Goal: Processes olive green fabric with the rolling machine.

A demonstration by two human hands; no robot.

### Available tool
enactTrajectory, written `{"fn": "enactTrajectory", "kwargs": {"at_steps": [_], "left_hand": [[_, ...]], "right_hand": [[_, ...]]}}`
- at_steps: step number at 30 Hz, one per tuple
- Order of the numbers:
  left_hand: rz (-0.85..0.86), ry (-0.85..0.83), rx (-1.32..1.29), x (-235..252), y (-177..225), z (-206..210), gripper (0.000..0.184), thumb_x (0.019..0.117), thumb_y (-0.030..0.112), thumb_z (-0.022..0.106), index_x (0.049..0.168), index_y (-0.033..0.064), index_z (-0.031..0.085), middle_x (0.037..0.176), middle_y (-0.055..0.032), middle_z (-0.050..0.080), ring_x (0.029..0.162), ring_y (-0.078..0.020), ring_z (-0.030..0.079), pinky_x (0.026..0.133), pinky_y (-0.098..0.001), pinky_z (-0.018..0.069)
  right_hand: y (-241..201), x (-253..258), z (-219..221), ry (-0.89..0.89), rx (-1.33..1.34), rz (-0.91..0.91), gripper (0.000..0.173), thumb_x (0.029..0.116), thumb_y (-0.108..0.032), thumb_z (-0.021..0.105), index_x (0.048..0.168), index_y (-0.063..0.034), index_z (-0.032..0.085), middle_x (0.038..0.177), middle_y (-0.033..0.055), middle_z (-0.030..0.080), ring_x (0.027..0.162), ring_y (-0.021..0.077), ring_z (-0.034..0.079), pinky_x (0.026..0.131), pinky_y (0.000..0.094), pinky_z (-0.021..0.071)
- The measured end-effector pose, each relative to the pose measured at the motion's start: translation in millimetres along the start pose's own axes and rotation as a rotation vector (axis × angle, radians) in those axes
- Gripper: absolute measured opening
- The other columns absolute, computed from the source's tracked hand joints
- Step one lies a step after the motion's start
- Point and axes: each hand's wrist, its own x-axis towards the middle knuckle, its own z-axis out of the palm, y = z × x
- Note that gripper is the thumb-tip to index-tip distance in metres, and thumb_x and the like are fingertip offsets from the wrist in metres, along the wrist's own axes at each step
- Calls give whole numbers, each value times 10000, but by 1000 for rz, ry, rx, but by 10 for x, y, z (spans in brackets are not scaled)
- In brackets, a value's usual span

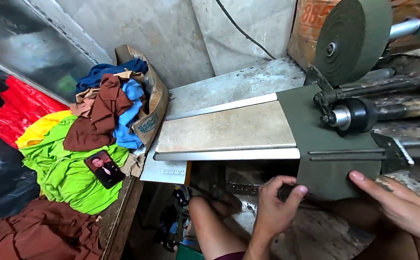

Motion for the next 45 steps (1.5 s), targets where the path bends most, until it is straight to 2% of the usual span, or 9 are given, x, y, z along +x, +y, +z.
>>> {"fn": "enactTrajectory", "kwargs": {"at_steps": [2, 11, 15, 20, 23, 33, 36, 40, 45], "left_hand": [[16, -15, 12, -7, 8, 21, 207, 973, 122, 663, 1028, -75, 698, 996, -140, 729, 959, -157, 698, 913, -358, 572], [1, -5, 13, 9, 20, -5, 207, 979, 119, 659, 1049, -71, 701, 1022, -140, 729, 979, -153, 698, 927, -352, 574], [3, 21, 21, -16, 14, -1, 197, 969, 143, 682, 1026, -43, 712, 974, -98, 738, 925, -121, 709, 879, -339, 600], [1, 24, 7, -42, -34, 0, 223, 961, 164, 699, 1109, 0, 725, 1040, -63, 756, 986, -119, 725, 920, -335, 612], [-4, 64, 8, -32, -32, -4, 180, 960, 173, 691, 1055, 25, 730, 989, -29, 756, 932, -89, 722, 879, -296, 612], [20, 8, 42, -37, 49, 10, 232, 965, 157, 696, 1083, -41, 721, 1036, -104, 750, 992, -132, 716, 936, -356, 593], [18, 45, 76, -9, 51, -58, 223, 977, 143, 664, 1033, -70, 697, 977, -138, 729, 935, -156, 705, 893, -364, 586], [28, 3, 70, -22, 38, -42, 257, 971, 158, 674, 1046, -86, 705, 994, -162, 736, 959, -180, 718, 909, -382, 588], [-1, 5, 75, -31, 34, -25, 252, 976, 163, 669, 1033, -80, 704, 989, -155, 731, 953, -176, 711, 902, -375, 582]], "right_hand": [[-29, 7, 8, -1, 5, 8, 287, 1055, -443, 500, 1186, -248, 665, 1095, -174, 720, 1056, -51, 654, 985, 214, 535], [-14, 10, 5, -3, 17, 7, 291, 1048, -460, 510, 1179, -257, 672, 1094, -167, 725, 1058, -38, 660, 983, 216, 538], [-83, 21, 24, -36, -7, 23, 319, 1047, -494, 490, 1141, -269, 696, 1071, -172, 732, 1038, -46, 664, 967, 215, 550], [-243, 16, -21, -92, -117, 127, 406, 1073, -436, 430, 1135, -137, 698, 1028, -109, 725, 1009, -56, 649, 952, 230, 545], [-231, 30, -47, -119, -131, 154, 458, 1071, -447, 417, 1127, -95, 705, 1024, -47, 721, 1009, -12, 652, 946, 286, 544], [-101, -22, 8, -3, -80, 34, 321, 1063, -457, 462, 1122, -238, 688, 1019, -187, 723, 990, -84, 653, 939, 192, 548], [-168, -17, 16, -19, -54, 98, 222, 1076, -280, 458, 1158, -138, 607, 1030, -214, 690, 998, -125, 629, 957, 169, 529], [-168, 22, -21, -50, -31, 130, 283, 1074, -293, 467, 1220, -79, 580, 1087, -181, 688, 1049, -111, 623, 1006, 194, 512], [-180, 15, -29, -45, -52, 103, 246, 1072, -276, 464, 1199, -110, 593, 1067, -206, 688, 1042, -127, 620, 997, 173, 509]]}}
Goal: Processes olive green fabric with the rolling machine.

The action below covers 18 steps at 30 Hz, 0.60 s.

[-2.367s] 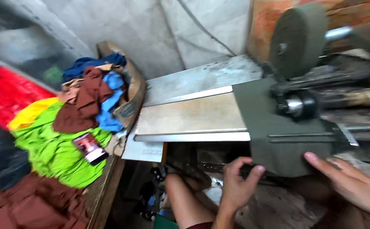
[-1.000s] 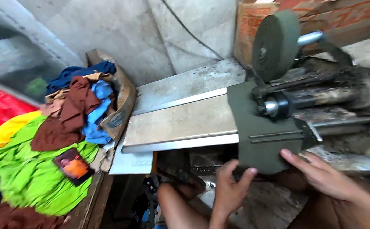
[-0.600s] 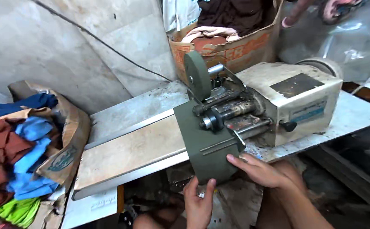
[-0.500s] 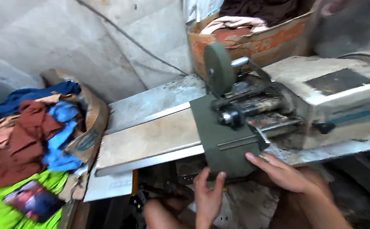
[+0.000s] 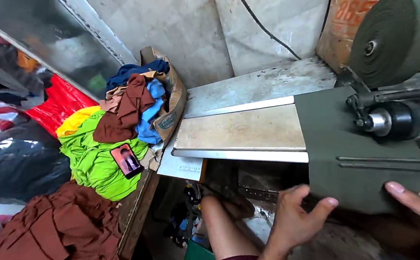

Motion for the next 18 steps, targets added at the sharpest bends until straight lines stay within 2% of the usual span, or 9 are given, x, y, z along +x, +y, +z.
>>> {"fn": "enactTrajectory", "kwargs": {"at_steps": [5, 7, 10, 18], "left_hand": [[-16, 6, -20, 6, -11, -20, 236, 985, 156, 657, 1028, -72, 699, 975, -145, 726, 930, -164, 702, 886, -364, 580], [-8, -17, -27, -3, -4, 4, 248, 977, 155, 671, 1050, -79, 707, 994, -156, 736, 954, -173, 715, 904, -377, 586], [-15, 10, -21, 2, -12, 6, 242, 978, 167, 670, 1008, -71, 701, 955, -142, 726, 911, -158, 705, 867, -360, 587], [-34, 10, -7, 3, 2, 36, 263, 985, 175, 660, 1061, -73, 704, 1010, -152, 731, 982, -173, 704, 926, -380, 573]], "right_hand": [[20, 4, -2, -4, 19, -13, 232, 1074, -278, 466, 1204, -141, 601, 1088, -210, 693, 1059, -115, 622, 1009, 185, 507], [10, -2, 4, 6, 16, -9, 234, 1072, -265, 464, 1205, -123, 594, 1086, -206, 688, 1062, -120, 618, 1011, 180, 504], [27, -6, 7, 11, 17, -25, 222, 1074, -261, 461, 1190, -134, 602, 1082, -211, 689, 1062, -126, 613, 1012, 173, 500], [-12, -33, -12, 14, -32, -24, 274, 1078, -284, 446, 1200, -98, 604, 1090, -186, 684, 1064, -136, 602, 1010, 163, 494]]}}
